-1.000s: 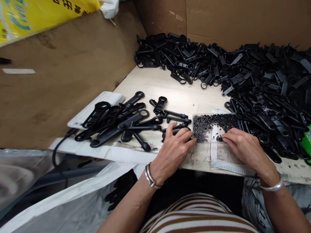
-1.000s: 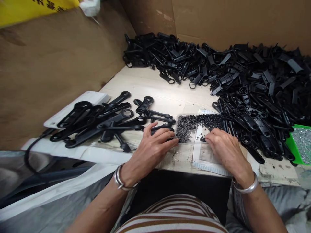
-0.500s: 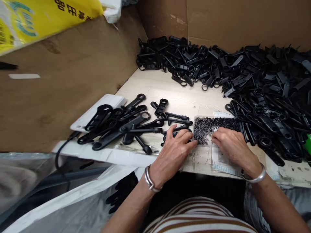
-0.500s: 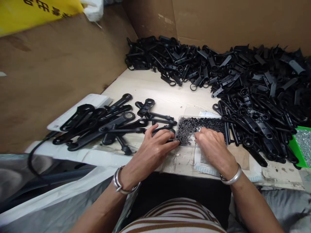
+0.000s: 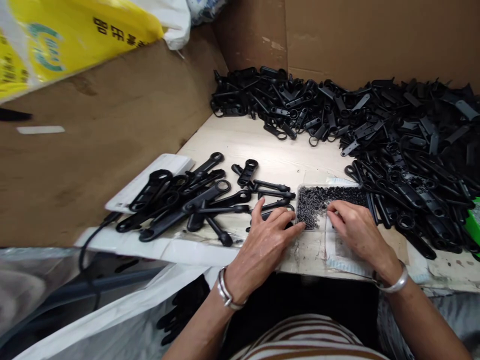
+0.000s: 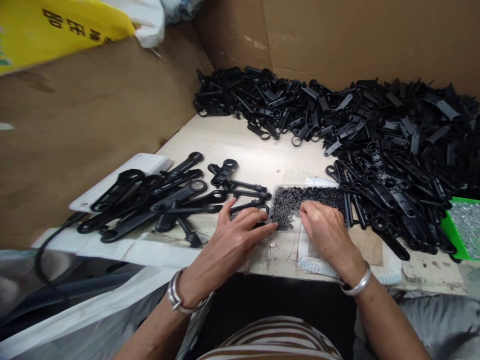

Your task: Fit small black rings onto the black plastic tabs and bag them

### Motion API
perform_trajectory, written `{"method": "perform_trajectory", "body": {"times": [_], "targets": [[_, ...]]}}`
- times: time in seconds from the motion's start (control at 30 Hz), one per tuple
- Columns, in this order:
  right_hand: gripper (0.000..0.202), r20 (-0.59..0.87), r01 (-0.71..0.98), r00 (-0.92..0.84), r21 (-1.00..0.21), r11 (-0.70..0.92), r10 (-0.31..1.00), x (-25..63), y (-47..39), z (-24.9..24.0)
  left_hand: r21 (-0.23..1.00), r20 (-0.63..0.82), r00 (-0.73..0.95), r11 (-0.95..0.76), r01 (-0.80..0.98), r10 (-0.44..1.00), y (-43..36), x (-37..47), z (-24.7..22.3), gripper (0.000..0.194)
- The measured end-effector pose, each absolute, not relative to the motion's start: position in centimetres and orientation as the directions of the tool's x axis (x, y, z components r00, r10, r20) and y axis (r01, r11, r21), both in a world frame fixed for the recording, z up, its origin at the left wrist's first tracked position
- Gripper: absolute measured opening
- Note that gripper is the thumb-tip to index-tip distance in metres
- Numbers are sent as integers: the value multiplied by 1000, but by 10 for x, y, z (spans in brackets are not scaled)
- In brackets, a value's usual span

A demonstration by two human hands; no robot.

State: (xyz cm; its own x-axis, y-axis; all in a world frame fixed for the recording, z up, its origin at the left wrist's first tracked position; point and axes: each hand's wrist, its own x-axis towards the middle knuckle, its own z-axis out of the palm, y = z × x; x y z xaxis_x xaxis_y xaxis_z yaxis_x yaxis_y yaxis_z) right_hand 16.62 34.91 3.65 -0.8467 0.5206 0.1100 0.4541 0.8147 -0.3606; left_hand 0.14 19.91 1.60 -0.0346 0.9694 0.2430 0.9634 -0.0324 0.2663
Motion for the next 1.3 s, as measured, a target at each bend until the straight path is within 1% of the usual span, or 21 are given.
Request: {"method": "perform_trajectory", "body": {"times": [0.07,0.17,0.33,0.43,0.5,0.6,0.67,0.73,0.83,0.97,1.13,1.3], "targets": [[14,142,429,-854,-353,831,501,161,345,33,249,257,-31,-35,968,966,198,0,14,35],[21,167,411,-864,-312,857,475,156,342,30,231,271,-20,-45,972,962,197,-1,11,34],[28,138,414,-886,-197,889,443,160,342,30,241,289,-9,-64,968,957,197,-4,10,30],[30,148,434,-876,-173,884,459,164,343,29,245,304,-14,-64,967,953,198,-3,11,29],[29,178,425,-872,-187,886,456,168,345,28,259,292,-17,-62,964,956,198,-1,14,27],[25,246,376,-866,-253,891,435,172,349,25,296,283,-47,-40,954,958,193,-2,20,26],[23,290,348,-852,-308,885,436,174,352,23,311,305,-98,-2,950,947,187,-5,24,24],[24,311,332,-845,-332,883,435,174,352,21,307,333,-157,50,950,930,180,-10,27,22],[24,308,355,-847,-277,893,433,173,351,20,282,350,-219,121,952,911,171,-19,29,20],[20,262,382,-870,-180,907,418,171,352,20,247,317,-247,172,954,916,169,-24,30,21],[19,268,348,-888,-143,927,375,189,351,22,237,246,-203,145,961,948,177,-18,32,9],[20,290,379,-877,-73,923,383,218,340,20,200,228,-163,117,973,960,185,-14,28,10]]}}
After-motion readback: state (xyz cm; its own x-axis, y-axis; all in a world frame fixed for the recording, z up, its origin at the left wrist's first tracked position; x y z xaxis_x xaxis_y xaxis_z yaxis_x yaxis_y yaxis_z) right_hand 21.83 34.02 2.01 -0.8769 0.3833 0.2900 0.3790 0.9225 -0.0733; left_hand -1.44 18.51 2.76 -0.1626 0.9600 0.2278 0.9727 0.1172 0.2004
